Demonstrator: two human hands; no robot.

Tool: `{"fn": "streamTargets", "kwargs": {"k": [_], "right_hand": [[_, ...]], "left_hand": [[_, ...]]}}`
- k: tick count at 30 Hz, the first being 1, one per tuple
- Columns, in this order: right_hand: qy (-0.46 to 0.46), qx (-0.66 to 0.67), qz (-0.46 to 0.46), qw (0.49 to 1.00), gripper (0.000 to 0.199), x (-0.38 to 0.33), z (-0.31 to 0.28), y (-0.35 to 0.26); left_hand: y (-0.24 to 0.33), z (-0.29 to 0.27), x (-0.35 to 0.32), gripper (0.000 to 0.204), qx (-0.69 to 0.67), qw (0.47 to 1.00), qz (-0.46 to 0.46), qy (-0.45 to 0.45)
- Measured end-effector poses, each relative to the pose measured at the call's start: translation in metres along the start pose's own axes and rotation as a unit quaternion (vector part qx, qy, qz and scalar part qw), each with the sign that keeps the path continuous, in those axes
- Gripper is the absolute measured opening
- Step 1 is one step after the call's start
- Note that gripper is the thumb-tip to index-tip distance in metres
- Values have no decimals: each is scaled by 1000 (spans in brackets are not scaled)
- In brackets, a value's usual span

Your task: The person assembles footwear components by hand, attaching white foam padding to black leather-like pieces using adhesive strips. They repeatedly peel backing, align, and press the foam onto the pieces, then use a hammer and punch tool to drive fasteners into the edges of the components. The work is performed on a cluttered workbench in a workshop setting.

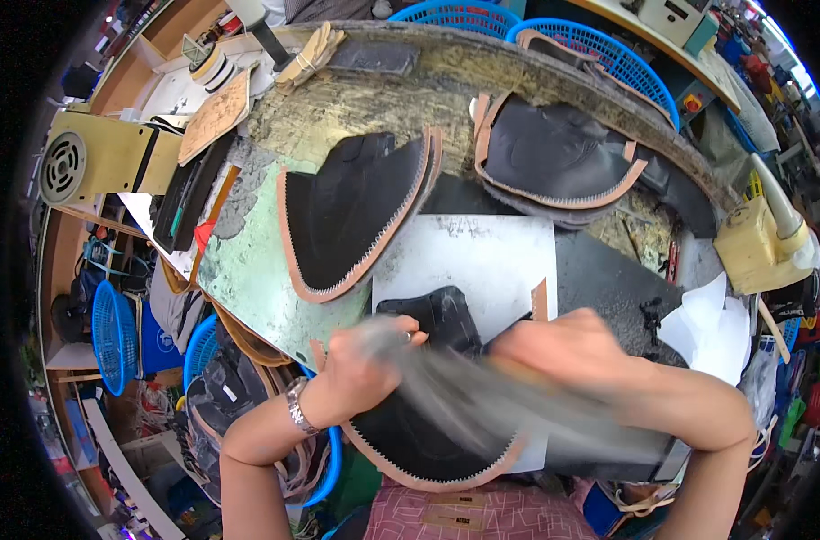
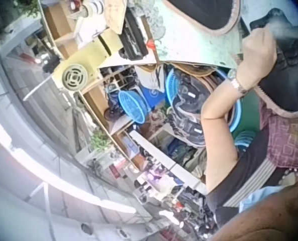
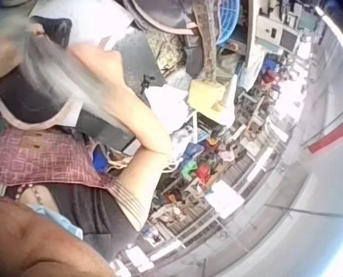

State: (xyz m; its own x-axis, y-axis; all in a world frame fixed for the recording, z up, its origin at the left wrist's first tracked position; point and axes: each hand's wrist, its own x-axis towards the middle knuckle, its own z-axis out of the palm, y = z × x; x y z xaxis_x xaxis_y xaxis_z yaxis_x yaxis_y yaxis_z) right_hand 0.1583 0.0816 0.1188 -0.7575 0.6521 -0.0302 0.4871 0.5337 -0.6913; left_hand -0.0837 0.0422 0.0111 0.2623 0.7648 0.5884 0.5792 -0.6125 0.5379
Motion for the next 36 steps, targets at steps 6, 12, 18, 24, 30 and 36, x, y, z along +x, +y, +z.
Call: {"fn": "streamTargets", "kwargs": {"k": [6,12,18,24,30,36], "right_hand": [[28,-35,94,995,15,-23,35,35],[16,-30,112,993,17,-28,29,39],[85,298,-9,951,16,-20,3,9],[71,-19,61,995,20,-34,37,40],[24,-32,108,993,16,-29,34,35],[230,150,-156,949,9,-21,32,27]], "left_hand": [[-3,-4,18,14,-287,887,-361,-33],[-1,8,25,15,-232,917,-320,-53],[3,6,7,12,4,988,-144,-50],[2,7,27,10,-204,937,-282,-16],[-1,3,20,13,-165,948,-263,-75],[2,7,7,13,32,997,-45,-60]]}}
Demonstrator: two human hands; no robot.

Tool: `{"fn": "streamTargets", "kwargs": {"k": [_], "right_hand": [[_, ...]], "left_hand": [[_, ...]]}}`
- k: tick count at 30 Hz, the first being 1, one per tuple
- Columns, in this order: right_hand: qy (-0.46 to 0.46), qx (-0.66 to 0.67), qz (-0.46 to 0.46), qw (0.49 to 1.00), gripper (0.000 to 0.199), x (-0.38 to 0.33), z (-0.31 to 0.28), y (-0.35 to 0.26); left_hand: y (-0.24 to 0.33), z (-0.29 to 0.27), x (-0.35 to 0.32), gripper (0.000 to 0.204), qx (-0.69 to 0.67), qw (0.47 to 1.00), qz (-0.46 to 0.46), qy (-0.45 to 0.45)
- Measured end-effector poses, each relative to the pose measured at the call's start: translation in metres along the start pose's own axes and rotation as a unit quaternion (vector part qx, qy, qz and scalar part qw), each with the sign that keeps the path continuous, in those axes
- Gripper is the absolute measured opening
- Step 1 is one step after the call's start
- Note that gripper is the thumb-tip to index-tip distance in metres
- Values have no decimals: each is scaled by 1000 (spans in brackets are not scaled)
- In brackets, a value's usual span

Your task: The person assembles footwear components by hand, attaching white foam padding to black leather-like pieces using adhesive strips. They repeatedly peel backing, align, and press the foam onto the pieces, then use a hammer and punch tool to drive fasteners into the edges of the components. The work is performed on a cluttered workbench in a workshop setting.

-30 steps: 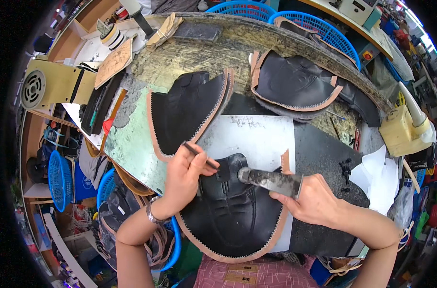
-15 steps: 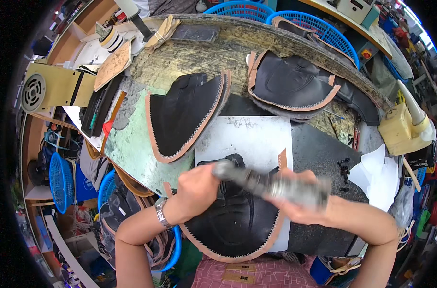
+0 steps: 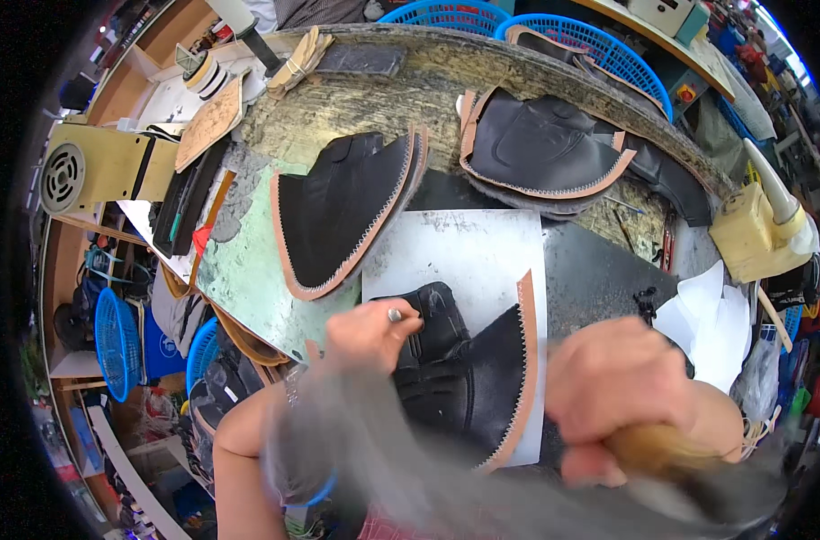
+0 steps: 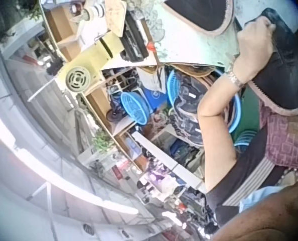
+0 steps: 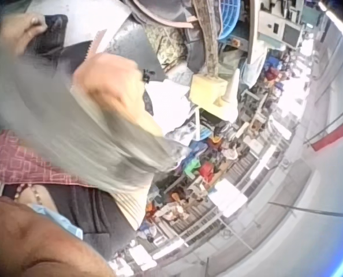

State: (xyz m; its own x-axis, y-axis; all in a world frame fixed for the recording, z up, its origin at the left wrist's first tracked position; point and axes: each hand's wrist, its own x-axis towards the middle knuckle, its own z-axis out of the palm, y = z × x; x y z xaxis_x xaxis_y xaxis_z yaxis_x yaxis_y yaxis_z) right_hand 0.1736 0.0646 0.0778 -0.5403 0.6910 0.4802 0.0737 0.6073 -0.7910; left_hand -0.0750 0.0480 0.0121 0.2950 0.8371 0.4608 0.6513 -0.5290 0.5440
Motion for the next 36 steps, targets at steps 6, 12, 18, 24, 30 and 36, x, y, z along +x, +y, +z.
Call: {"fn": "streamTargets", "kwargs": {"k": [6,12,18,24,30,36], "right_hand": [[-148,-230,152,950,27,-5,-6,6],[-260,-271,113,920,26,-4,13,18],[-10,-361,35,932,25,43,-53,30],[108,-443,276,846,26,86,-138,138],[140,-382,203,890,25,71,-88,107],[-171,-238,176,940,29,20,-36,3]], "left_hand": [[0,-6,12,8,-291,931,-210,70],[-20,-63,25,16,68,994,-80,19],[-65,-79,-9,13,159,985,-35,52],[54,-117,33,7,158,985,27,-61],[96,-65,-10,11,-267,936,10,-231],[29,-51,3,11,-412,828,-379,1]]}}
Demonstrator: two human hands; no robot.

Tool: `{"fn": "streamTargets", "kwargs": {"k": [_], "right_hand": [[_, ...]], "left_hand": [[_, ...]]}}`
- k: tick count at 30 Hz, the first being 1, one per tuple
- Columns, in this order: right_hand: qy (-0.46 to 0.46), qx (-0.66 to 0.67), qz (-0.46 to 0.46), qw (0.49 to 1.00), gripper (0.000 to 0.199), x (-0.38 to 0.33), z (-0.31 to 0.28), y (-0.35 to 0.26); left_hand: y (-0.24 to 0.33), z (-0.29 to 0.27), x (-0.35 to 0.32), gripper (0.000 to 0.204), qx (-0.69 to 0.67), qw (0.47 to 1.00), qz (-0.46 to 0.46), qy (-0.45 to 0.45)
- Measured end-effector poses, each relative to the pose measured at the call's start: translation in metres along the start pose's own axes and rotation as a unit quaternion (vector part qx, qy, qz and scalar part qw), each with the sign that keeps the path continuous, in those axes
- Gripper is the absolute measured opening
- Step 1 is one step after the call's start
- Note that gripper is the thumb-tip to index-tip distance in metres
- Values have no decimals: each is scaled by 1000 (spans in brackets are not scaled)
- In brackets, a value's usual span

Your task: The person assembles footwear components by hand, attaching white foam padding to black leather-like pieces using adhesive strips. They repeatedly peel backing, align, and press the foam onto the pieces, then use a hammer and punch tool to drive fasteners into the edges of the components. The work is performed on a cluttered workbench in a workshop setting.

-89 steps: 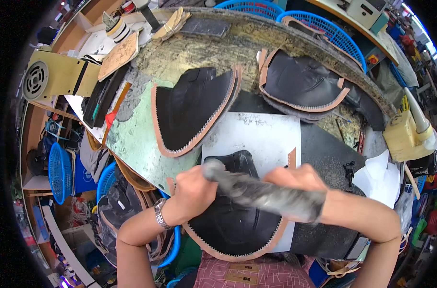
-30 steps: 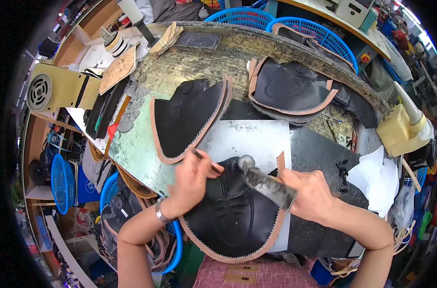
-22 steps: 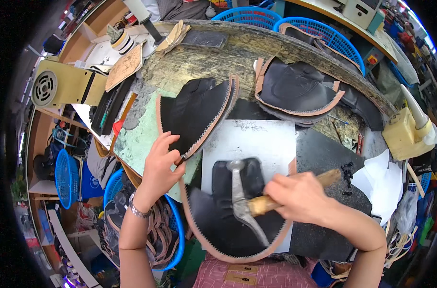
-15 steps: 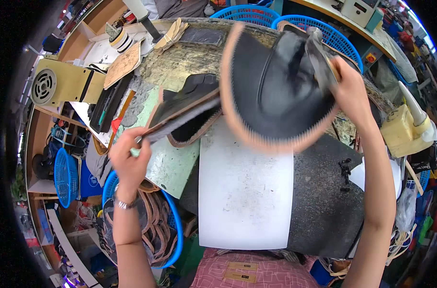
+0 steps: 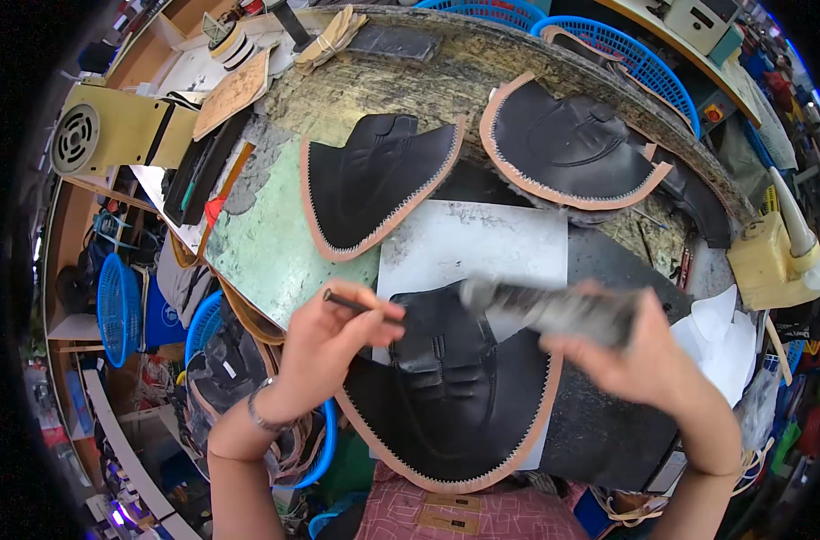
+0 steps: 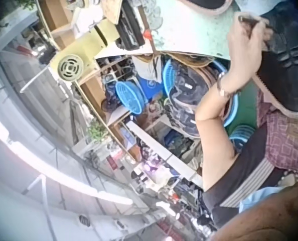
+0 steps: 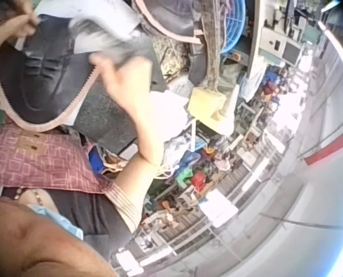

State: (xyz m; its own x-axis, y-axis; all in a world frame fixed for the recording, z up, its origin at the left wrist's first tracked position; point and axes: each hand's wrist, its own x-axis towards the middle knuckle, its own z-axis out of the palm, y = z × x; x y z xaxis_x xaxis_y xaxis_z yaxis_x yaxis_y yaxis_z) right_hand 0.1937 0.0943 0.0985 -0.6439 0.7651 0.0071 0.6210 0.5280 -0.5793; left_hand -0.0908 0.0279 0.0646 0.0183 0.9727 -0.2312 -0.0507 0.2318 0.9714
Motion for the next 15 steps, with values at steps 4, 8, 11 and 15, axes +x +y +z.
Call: {"fn": "streamTargets", "kwargs": {"k": [4,8,11,15], "right_hand": [[-47,-3,-92,995,22,-10,24,-8],[-69,-26,7,997,22,-9,25,-13],[-63,-25,36,997,26,-8,19,-15],[91,149,37,984,24,-7,4,-32]], "left_hand": [[-29,6,22,11,74,996,37,-21],[-38,8,23,10,104,993,47,-2],[-40,12,24,11,112,991,71,2],[-40,11,21,10,264,947,181,17]]}}
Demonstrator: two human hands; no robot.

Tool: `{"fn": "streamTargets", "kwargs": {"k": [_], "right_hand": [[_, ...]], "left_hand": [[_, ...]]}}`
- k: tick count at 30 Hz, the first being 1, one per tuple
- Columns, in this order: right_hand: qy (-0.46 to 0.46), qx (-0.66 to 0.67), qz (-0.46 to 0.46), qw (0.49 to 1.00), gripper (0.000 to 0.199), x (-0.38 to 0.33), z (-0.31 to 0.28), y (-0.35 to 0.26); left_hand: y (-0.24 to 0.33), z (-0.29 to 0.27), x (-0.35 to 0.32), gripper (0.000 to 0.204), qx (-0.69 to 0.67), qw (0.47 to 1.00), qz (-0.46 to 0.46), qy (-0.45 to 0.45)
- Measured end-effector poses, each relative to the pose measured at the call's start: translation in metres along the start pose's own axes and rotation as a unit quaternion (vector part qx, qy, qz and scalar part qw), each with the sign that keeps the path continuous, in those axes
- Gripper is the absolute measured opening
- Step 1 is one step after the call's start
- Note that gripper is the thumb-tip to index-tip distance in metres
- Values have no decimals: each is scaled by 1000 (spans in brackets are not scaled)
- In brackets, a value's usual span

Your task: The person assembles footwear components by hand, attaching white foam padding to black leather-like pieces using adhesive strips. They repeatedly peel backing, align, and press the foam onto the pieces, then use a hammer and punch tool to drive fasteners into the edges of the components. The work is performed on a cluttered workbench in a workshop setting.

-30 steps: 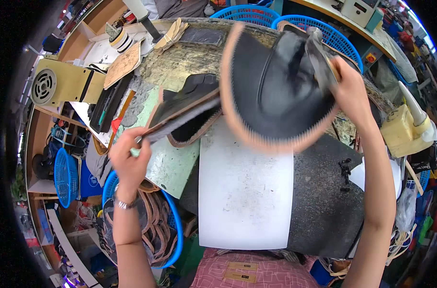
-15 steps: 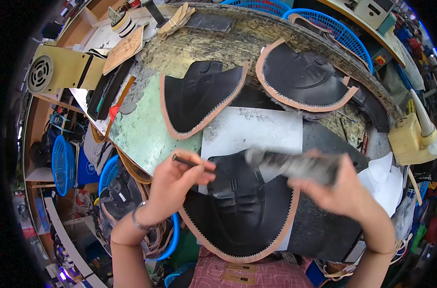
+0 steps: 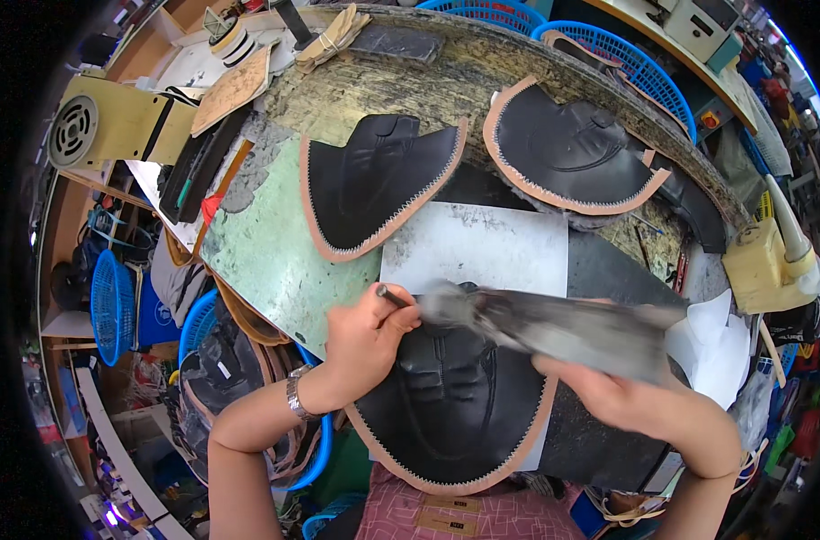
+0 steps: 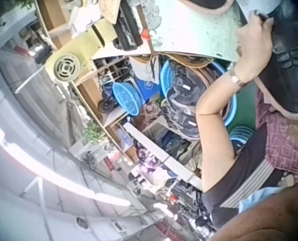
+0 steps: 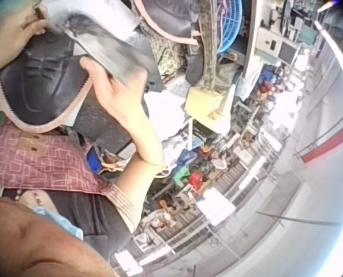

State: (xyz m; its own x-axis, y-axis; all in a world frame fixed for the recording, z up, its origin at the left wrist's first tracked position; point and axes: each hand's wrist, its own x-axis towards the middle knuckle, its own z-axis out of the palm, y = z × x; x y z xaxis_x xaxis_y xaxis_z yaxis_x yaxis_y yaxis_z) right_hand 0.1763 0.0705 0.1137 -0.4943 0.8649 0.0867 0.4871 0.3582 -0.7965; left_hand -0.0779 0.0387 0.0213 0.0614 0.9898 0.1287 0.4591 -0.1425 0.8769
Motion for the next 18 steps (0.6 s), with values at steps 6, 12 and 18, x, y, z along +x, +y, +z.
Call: {"fn": "streamTargets", "kwargs": {"k": [6,12,18], "right_hand": [[-150,-121,-58,980,18,5,10,22],[-96,-127,-3,987,18,-11,25,38],[-111,-152,-30,982,19,1,1,9]], "left_hand": [[-1,8,1,13,187,966,180,1],[-1,2,3,13,-145,985,-89,-9],[-21,5,-8,13,33,997,76,-4]]}}
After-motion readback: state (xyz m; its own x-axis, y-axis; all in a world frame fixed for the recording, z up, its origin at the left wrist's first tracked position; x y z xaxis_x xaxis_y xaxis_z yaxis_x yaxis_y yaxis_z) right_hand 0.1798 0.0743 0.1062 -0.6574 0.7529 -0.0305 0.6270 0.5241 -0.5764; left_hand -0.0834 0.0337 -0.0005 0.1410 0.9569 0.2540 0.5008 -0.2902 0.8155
